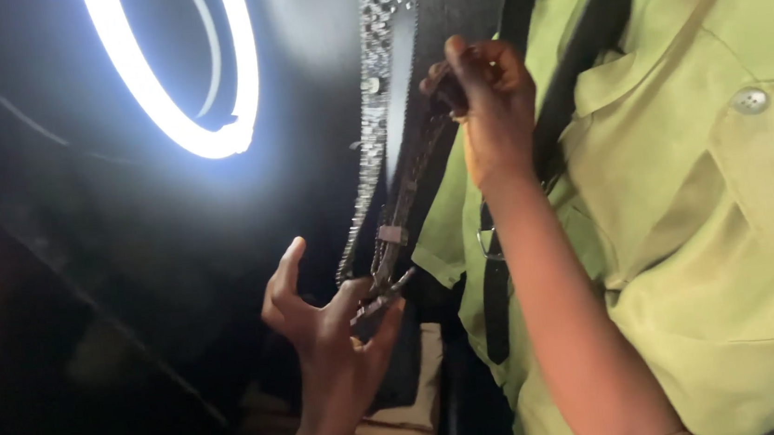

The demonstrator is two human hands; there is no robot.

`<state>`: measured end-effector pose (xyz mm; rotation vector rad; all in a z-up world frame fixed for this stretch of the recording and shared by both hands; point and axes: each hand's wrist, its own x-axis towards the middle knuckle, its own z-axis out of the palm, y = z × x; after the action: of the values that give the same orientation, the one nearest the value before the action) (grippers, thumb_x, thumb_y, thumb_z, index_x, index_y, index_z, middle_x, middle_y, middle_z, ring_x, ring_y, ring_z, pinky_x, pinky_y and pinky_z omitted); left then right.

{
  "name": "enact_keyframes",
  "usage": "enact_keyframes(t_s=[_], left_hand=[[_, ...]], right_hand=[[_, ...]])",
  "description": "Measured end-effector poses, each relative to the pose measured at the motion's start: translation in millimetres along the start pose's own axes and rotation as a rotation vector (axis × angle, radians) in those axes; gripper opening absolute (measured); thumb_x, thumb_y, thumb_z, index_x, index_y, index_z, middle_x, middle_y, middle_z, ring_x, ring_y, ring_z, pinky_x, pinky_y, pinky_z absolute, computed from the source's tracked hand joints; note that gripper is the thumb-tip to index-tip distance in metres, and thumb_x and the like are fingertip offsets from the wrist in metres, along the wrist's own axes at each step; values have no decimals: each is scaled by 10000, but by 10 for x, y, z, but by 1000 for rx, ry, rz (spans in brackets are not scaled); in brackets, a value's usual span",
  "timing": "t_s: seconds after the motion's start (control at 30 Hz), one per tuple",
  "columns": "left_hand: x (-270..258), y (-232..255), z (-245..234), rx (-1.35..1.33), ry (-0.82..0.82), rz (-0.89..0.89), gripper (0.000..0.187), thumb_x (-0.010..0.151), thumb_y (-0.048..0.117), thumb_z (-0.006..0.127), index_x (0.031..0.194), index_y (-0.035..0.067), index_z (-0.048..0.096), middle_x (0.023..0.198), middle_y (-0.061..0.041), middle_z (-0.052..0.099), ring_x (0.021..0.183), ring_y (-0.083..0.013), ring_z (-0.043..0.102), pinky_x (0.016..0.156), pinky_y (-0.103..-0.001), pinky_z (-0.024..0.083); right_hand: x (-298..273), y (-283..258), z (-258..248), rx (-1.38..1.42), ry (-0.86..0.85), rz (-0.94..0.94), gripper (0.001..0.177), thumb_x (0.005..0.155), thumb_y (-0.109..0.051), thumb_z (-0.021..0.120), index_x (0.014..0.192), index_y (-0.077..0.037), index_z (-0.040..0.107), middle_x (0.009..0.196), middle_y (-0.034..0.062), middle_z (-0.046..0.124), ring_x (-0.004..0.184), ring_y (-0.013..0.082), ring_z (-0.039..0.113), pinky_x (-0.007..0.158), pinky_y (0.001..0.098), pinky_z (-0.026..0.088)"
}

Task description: The person is seen organizing and hanging belts on a closet rod.

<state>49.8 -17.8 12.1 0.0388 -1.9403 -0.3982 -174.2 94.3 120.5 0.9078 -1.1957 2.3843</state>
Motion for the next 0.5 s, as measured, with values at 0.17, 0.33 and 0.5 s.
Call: enact_keyframes(t_s=[0.17,0.33,0.5], left_hand=[[21,22,-160,-767,-207,-472,343,816,18,795,1137,29,674,1129,-111,669,951,-148,764,748,-302,656],[105,198,-291,-990,-276,-599,374,774,-20,816,1113,3,659,964,-78,727,854,-109,744,684,-260,635],[163,364,-175,-760,-248,-520,341,759,28,863,1042,12,672,867,-51,759,768,-85,729,641,-231,596]], right_hand=[[-1,201,-141,-83,45,111,296,929,-297,788,949,-81,587,868,57,724,705,124,675,582,277,511],[-264,810,-592,-331,-42,43,397,958,-321,779,1110,-19,569,1055,130,650,936,186,632,801,336,515],[-1174,-4,-367,-616,-140,-70,602,1004,-443,692,1373,-8,498,1430,194,434,1349,243,457,1020,384,479]])
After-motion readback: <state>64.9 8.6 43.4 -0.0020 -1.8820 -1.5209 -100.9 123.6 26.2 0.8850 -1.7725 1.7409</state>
